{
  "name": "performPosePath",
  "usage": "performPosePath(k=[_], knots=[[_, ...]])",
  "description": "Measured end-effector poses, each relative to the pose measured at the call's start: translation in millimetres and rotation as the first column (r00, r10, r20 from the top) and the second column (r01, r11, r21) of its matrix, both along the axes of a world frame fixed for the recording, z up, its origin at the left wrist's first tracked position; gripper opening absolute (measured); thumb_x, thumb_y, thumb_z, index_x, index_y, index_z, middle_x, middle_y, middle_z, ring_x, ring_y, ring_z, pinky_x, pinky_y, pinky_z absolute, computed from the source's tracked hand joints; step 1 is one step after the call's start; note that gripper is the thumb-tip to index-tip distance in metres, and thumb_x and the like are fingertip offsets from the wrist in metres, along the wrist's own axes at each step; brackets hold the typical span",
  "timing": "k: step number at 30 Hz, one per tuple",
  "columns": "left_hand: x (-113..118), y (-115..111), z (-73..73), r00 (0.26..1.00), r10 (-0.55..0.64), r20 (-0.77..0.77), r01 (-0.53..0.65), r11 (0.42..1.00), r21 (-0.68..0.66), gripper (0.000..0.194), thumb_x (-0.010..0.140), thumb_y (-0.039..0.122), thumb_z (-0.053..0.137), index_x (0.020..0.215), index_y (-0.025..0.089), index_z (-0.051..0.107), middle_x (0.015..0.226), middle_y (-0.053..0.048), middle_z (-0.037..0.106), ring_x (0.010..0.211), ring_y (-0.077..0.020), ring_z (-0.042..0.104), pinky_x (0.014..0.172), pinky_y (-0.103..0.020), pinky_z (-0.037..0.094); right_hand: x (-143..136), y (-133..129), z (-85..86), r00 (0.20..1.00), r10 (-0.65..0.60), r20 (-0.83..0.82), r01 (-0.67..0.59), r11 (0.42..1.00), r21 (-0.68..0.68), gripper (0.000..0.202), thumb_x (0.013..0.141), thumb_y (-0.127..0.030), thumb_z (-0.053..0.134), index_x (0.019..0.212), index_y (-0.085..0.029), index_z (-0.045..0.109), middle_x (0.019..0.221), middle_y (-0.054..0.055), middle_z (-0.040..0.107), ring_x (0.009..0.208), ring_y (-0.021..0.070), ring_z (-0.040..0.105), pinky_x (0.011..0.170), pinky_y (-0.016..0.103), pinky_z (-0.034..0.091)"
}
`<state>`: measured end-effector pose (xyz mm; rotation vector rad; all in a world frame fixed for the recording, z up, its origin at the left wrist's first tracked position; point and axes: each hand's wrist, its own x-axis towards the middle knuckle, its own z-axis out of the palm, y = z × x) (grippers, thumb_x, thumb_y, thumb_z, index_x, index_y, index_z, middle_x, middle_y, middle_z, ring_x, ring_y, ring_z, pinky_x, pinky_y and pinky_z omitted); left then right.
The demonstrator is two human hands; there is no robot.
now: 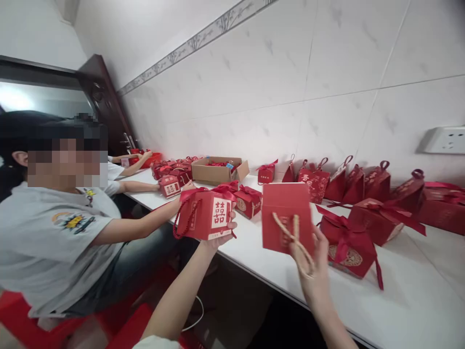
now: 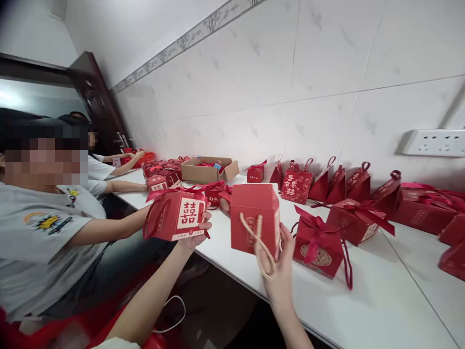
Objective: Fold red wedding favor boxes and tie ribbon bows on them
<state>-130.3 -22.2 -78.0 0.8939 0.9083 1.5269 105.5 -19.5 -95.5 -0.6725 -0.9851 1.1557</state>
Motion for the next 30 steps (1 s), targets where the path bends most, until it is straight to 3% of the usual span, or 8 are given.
performPosePath(k=[4, 7, 10, 15, 22, 24, 26, 30], knots=[[-35, -22, -10.8, 0.984, 0.173, 0.045, -0.174, 0.984, 0.027, 0.059, 0.073, 0.068, 0.047, 0.107, 0.022, 0.061, 0.100, -0.010, 0.067, 0.081, -0.0234, 0.063, 0.067, -0.038, 0.053, -46, 1, -3.5, 0.994, 0.003, 0.114, 0.000, 1.000, -0.024, 0.077, 0.064, -0.047, 0.072, 0.126, -0.021, 0.034, 0.127, 0.015, 0.049, 0.108, 0.0267, 0.057, 0.088, 0.043, 0.049], [-56, -27, -15.8, 0.910, 0.409, 0.065, -0.413, 0.906, 0.088, 0.054, 0.065, 0.060, 0.062, 0.104, 0.022, 0.058, 0.096, -0.004, 0.070, 0.093, -0.0239, 0.064, 0.076, -0.034, 0.053, -65, 11, -12.9, 0.988, 0.017, 0.151, -0.006, 0.997, -0.078, 0.083, 0.062, -0.049, 0.071, 0.127, -0.019, 0.029, 0.131, 0.018, 0.042, 0.113, 0.0294, 0.053, 0.092, 0.046, 0.046], [-70, -27, -21.4, 0.843, 0.536, 0.037, -0.537, 0.838, 0.091, 0.051, 0.061, 0.042, 0.072, 0.102, 0.017, 0.057, 0.087, -0.003, 0.071, 0.088, -0.0228, 0.066, 0.074, -0.030, 0.053, -77, 21, -24.2, 0.988, 0.057, 0.141, -0.042, 0.993, -0.110, 0.093, 0.055, -0.050, 0.074, 0.127, -0.016, 0.025, 0.134, 0.021, 0.037, 0.118, 0.0320, 0.050, 0.096, 0.048, 0.043], [-82, -24, -23.3, 0.823, 0.568, -0.007, -0.567, 0.822, 0.045, 0.040, 0.070, 0.038, 0.063, 0.102, 0.014, 0.057, 0.087, -0.005, 0.073, 0.087, -0.0212, 0.068, 0.074, -0.030, 0.054, -88, 27, -28.3, 0.986, 0.123, 0.111, -0.103, 0.981, -0.165, 0.094, 0.054, -0.052, 0.076, 0.126, -0.018, 0.026, 0.129, 0.019, 0.044, 0.111, 0.0299, 0.055, 0.092, 0.045, 0.047], [-87, -21, -10.6, 0.914, 0.393, -0.096, -0.401, 0.913, -0.078, 0.027, 0.072, 0.029, 0.063, 0.090, 0.009, 0.064, 0.084, -0.013, 0.074, 0.085, -0.0281, 0.070, 0.075, -0.038, 0.057, -86, 21, -24.3, 0.980, 0.140, 0.144, -0.117, 0.981, -0.158, 0.091, 0.056, -0.054, 0.075, 0.125, -0.018, 0.028, 0.125, 0.017, 0.047, 0.109, 0.0287, 0.056, 0.091, 0.043, 0.048], [-86, -20, -9.6, 0.923, 0.366, -0.121, -0.376, 0.923, -0.076, 0.030, 0.070, 0.028, 0.066, 0.093, 0.009, 0.064, 0.085, -0.013, 0.074, 0.086, -0.0286, 0.070, 0.075, -0.038, 0.057, -85, 19, -25.9, 0.969, 0.064, 0.241, -0.036, 0.992, -0.120, 0.090, 0.059, -0.053, 0.074, 0.128, -0.018, 0.028, 0.129, 0.018, 0.040, 0.111, 0.0288, 0.053, 0.092, 0.043, 0.047], [-84, -17, -11.2, 0.917, 0.372, -0.144, -0.382, 0.923, -0.052, 0.036, 0.069, 0.029, 0.067, 0.098, 0.009, 0.062, 0.088, -0.012, 0.074, 0.086, -0.0279, 0.070, 0.076, -0.038, 0.056, -86, 16, -28.6, 0.907, -0.106, 0.407, 0.112, 0.994, 0.008, 0.090, 0.060, -0.051, 0.074, 0.131, -0.018, 0.029, 0.130, 0.019, 0.034, 0.118, 0.0314, 0.045, 0.094, 0.046, 0.044], [-76, -11, -19.1, 0.892, 0.414, -0.182, -0.419, 0.908, 0.013, 0.049, 0.069, 0.036, 0.069, 0.110, 0.013, 0.057, 0.093, -0.008, 0.073, 0.087, -0.0250, 0.069, 0.078, -0.035, 0.055, -93, 11, -36.7, 0.574, -0.484, 0.660, 0.290, 0.875, 0.388, 0.076, 0.070, -0.043, 0.067, 0.129, -0.009, 0.034, 0.125, 0.024, 0.034, 0.121, 0.0390, 0.033, 0.094, 0.056, 0.038]])
